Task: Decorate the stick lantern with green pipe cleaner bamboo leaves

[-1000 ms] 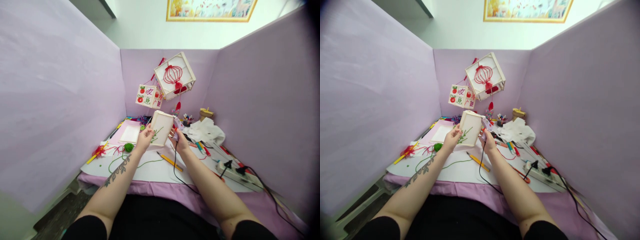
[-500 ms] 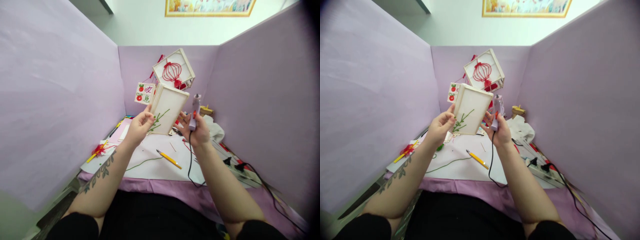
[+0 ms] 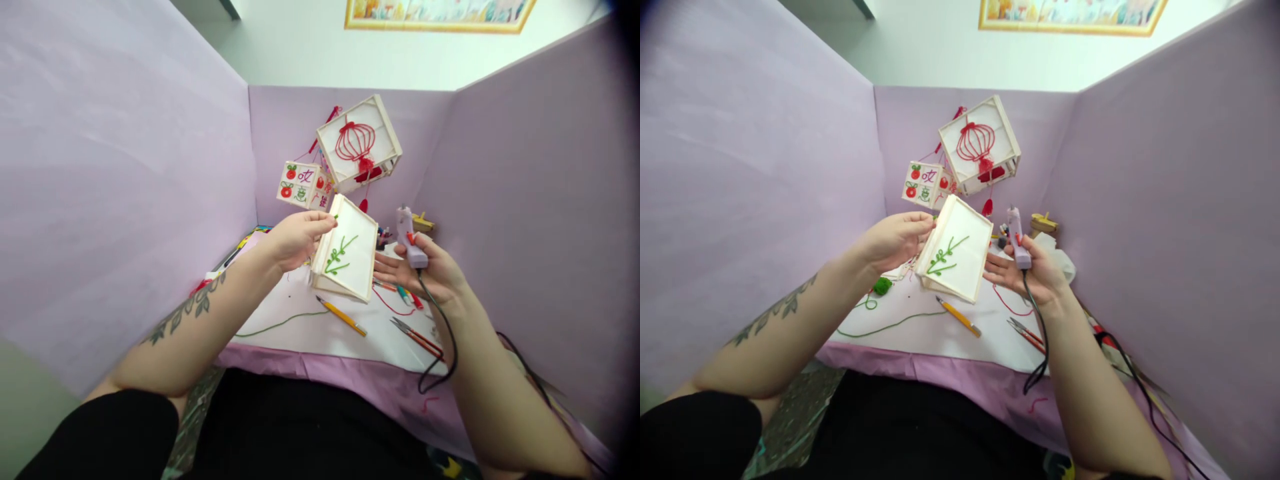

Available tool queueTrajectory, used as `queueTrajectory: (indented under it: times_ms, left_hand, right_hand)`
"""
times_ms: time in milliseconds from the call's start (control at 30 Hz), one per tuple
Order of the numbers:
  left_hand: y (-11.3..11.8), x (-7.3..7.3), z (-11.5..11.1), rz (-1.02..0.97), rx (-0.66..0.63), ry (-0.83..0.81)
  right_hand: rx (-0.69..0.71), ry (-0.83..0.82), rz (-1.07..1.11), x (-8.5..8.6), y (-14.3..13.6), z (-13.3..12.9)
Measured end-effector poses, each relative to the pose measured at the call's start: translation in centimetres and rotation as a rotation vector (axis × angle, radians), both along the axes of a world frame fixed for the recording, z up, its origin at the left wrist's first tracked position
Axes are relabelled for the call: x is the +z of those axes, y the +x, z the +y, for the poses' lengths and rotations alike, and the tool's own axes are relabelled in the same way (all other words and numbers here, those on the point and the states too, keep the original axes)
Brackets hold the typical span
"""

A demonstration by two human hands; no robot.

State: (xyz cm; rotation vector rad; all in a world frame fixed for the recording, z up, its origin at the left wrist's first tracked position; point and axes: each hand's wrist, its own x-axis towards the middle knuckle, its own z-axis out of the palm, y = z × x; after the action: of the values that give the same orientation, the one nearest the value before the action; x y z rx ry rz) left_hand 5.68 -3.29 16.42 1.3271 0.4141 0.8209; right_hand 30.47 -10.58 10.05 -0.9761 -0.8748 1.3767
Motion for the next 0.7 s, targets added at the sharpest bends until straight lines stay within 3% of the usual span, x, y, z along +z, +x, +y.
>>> queueTrajectory:
  times_ms: [100, 200, 333, 533, 700]
  left_hand:
    - [0.5, -0.4, -1.0, 0.021, -0.024, -0.101]
    - [1.4, -1.7, -1.9, 0.055, -0.056, -0.182]
    - [3.3, -3.4, -2.4, 0.092, -0.137, -0.244]
    - [6.0, -5.2, -2.4, 0.118, -0.112, -0.282]
    - [7.6, -8.1, -1.8, 0.012, -0.021, -0.258]
  right_hand:
    - [-0.001, -0.071, -0.041, -1.4, 0.4, -1.5]
    - [-0.002, -0.141, -0.067, -3.1, 1.2, -3.4]
    - [-0.111, -0.239, 0.016, -4.8, 3.1, -5.1]
    - [-0.221, -0.332, 0.064, -5.9, 4.7, -5.0]
    - [-0.304, -0.277, 0.028, -6.3, 4.3, -4.0]
